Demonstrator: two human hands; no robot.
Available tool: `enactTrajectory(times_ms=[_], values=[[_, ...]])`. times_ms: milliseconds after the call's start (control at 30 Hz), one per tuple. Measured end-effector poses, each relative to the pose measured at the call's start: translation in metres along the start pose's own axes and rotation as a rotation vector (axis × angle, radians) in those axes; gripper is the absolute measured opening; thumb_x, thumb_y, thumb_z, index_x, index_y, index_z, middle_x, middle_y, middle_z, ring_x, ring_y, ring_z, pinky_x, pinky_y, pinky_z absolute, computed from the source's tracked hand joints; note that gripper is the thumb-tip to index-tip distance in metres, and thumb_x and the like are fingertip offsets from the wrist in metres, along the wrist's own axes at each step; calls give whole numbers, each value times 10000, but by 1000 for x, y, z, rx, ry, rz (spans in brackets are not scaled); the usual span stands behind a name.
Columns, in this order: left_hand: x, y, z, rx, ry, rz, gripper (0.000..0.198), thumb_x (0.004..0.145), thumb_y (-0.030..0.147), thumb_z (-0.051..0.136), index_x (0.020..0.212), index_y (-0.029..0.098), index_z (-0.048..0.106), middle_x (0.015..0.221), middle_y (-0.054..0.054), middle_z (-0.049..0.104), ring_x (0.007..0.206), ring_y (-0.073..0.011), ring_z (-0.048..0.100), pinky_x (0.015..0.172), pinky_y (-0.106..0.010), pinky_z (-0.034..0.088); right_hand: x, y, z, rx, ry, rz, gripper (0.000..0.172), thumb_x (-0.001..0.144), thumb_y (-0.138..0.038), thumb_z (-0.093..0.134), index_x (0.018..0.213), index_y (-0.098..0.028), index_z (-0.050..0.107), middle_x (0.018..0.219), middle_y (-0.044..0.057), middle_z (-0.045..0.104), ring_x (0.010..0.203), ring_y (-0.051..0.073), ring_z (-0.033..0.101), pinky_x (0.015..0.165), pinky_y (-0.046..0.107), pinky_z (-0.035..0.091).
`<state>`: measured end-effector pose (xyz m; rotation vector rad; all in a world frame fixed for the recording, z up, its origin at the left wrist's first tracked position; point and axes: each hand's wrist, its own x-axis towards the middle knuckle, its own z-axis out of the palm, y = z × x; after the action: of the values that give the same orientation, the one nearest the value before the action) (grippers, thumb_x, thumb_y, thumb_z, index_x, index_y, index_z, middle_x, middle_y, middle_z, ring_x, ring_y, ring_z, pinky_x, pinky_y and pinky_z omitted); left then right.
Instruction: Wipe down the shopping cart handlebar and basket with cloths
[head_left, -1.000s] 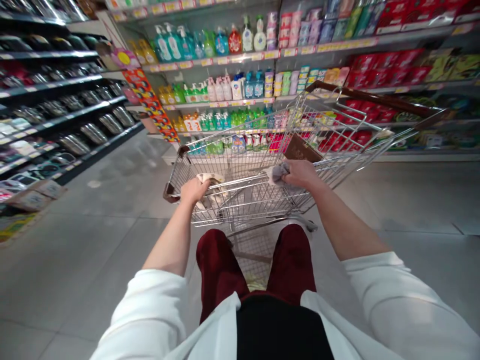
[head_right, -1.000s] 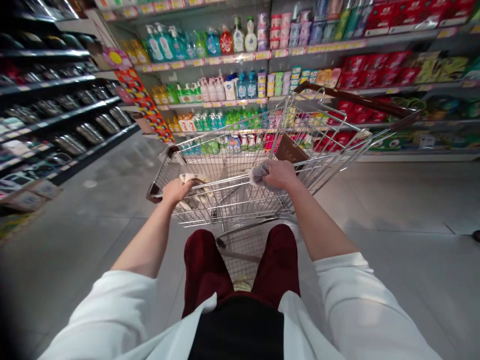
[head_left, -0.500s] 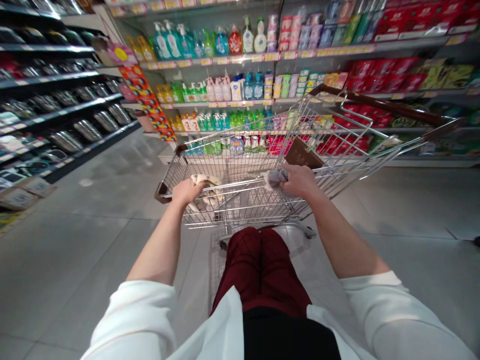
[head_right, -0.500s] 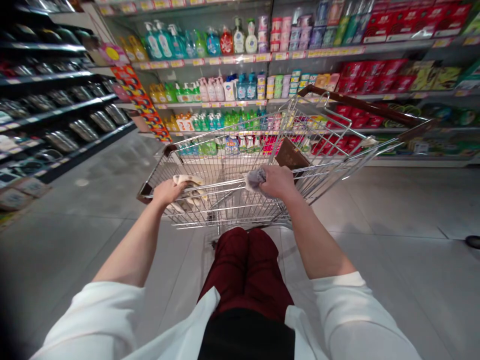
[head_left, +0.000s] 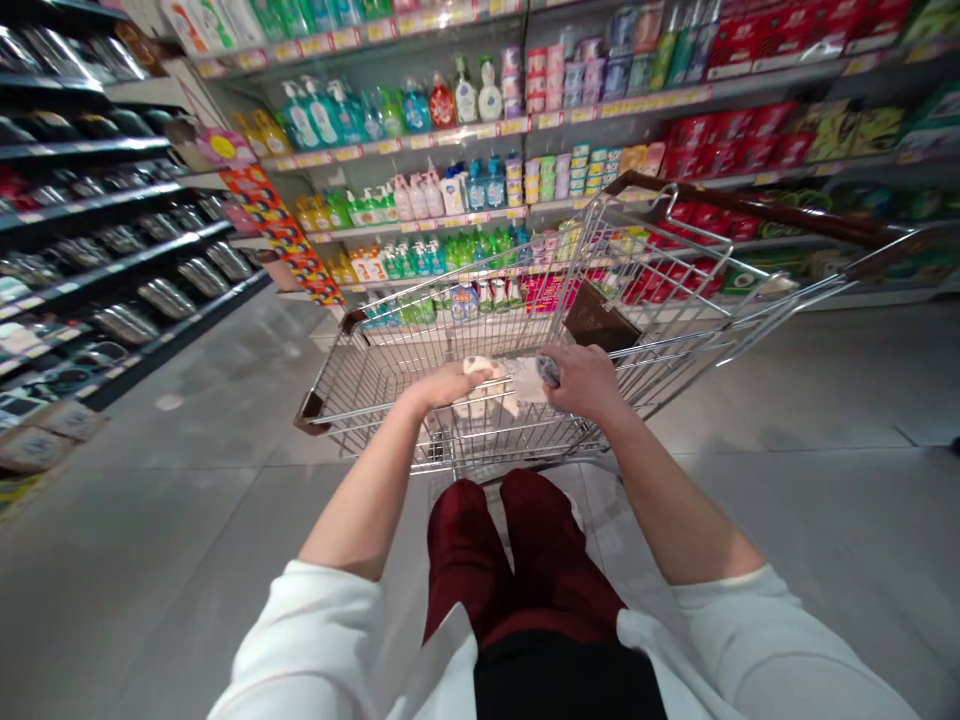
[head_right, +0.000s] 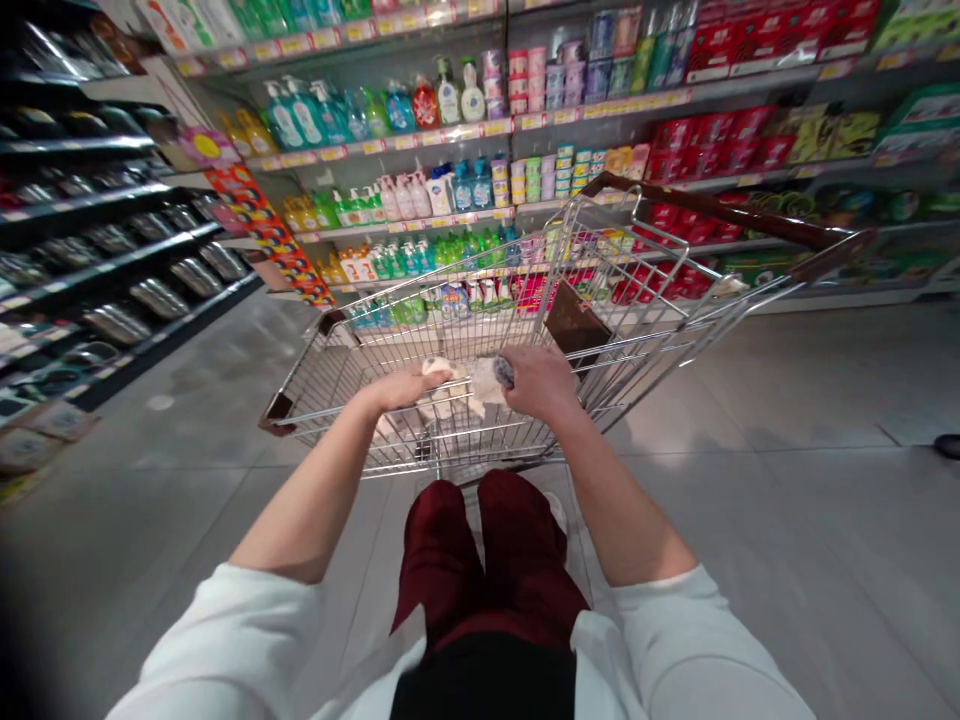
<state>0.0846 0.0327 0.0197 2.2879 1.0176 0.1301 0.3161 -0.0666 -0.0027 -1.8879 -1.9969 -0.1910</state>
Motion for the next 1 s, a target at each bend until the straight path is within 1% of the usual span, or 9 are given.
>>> enactTrajectory(times_ms=[100, 200, 333, 433, 600, 667, 767, 867, 1000], values=[[42, 40, 12, -102, -65, 106, 549, 902, 538, 355, 1159, 157, 654, 1251, -63, 674, 1098, -211, 613, 985, -273, 445, 0, 0, -2, 15, -2, 7, 409, 758, -299, 594, 1155, -206, 624, 1137, 106, 702, 1071, 277, 590, 909, 373, 338], [66, 61, 18, -116, -27, 66, 591, 915, 541, 299, 1170, 128, 638, 1263, -85, 664, 1122, -225, 599, 982, -281, 448, -5, 2, 3, 54, 47, -32, 425, 761, -310, 598, 1168, -188, 617, 1156, 111, 694, 1069, 274, 585, 956, 387, 334], [69, 63, 19, -29, -3, 22, 648, 908, 586, 266, 1185, 132, 637, 1245, -109, 671, 1171, -251, 583, 1024, -306, 419, -23, 2, 23, 116, 223, -85, 470, 801, -243, 549, 1270, -240, 587, 1322, 60, 624, 1231, 250, 516, 1133, 426, 219], [65, 58, 21, 20, -23, 77, 629, 903, 590, 251, 1130, 164, 654, 1221, -94, 681, 1121, -243, 606, 1019, -313, 422, -37, -2, 40, 139, 346, -56, 550, 813, -190, 510, 1356, -271, 538, 1439, 23, 535, 1380, 224, 398, 1194, 439, 149], [65, 64, 29, 13, -16, 175, 533, 877, 554, 323, 1024, 174, 666, 1100, -71, 715, 1020, -243, 623, 919, -322, 483, -61, 5, 43, 314, 399, -79, 553, 799, -165, 486, 1331, -294, 567, 1429, 17, 540, 1377, 207, 420, 1162, 415, 304], [70, 77, 35, 44, -28, 206, 484, 854, 531, 377, 1005, 183, 677, 1077, -64, 718, 1010, -248, 626, 907, -329, 486, -75, 19, 43, 432, 514, 56, 481, 834, -217, 468, 1297, -281, 584, 1374, 49, 579, 1325, 212, 480, 1113, 401, 383], [81, 101, 44, 61, -47, 204, 464, 833, 539, 432, 1001, 188, 685, 1025, -67, 726, 967, -254, 642, 875, -339, 493, -100, 51, 46, 574, 748, 479, 470, 859, -308, 428, 1300, -214, 559, 1284, 112, 623, 1232, 240, 559, 1030, 420, 459], [91, 120, 51, 95, -129, 176, 416, 777, 536, 550, 968, 196, 695, 960, -67, 735, 909, -253, 653, 830, -332, 503, -119, 93, 43, 630, 890, 849, 540, 824, -328, 396, 1316, -147, 524, 1250, 146, 636, 1157, 251, 611, 961, 433, 502], [96, 121, 49, 169, -249, 137, 350, 691, 492, 653, 881, 202, 706, 931, -56, 739, 891, -244, 654, 787, -296, 513, -122, 142, 9, 565, 1006, 931, 593, 834, -373, 383, 1370, -130, 451, 1329, 159, 588, 1205, 251, 594, 982, 436, 495]])
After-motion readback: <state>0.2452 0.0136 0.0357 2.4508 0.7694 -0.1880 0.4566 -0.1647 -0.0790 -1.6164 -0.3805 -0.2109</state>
